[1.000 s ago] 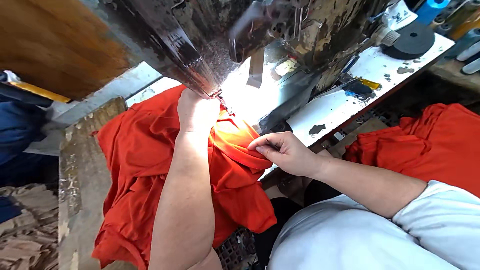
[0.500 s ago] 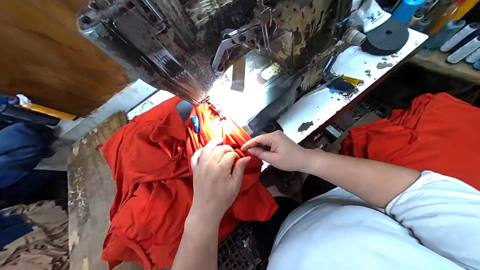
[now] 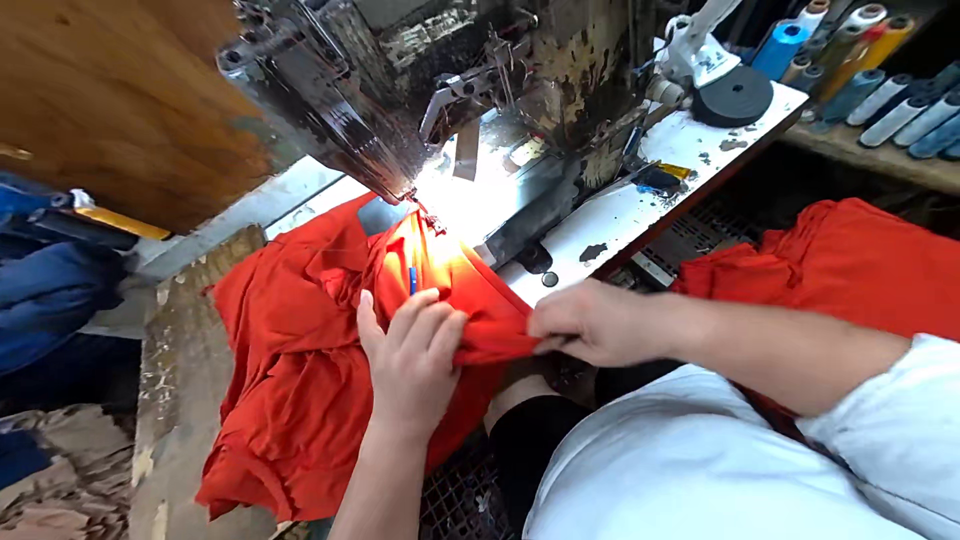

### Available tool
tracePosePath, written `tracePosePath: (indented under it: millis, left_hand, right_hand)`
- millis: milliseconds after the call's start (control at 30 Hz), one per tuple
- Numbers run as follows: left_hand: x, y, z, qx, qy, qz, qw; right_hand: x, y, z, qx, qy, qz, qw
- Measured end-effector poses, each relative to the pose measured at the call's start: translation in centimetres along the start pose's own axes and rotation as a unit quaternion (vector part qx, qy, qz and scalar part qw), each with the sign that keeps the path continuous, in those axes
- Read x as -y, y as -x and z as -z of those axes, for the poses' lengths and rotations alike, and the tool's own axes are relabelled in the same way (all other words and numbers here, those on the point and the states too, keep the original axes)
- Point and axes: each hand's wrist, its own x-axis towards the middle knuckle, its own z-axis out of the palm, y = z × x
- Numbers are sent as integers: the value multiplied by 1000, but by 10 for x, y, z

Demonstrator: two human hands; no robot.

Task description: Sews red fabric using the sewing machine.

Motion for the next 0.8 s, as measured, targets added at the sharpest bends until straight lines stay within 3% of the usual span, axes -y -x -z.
tracePosePath:
  millis: [167, 533, 667, 800]
  left_hand:
    - [-6, 3, 12, 24, -12, -16, 1000]
    - [57, -57, 24, 120, -79, -15, 990]
    - [71, -71, 32, 176, -126, 28, 976]
    - [49, -75, 38, 207, -95, 63, 972]
  right_hand:
    - [-8, 23, -24, -81, -36, -23, 996]
    - [-59, -55, -30, -105, 20, -23, 994]
    - [-64, -87, -22, -69, 32, -60, 995]
    - [-50, -100, -7, 5, 36, -127, 991]
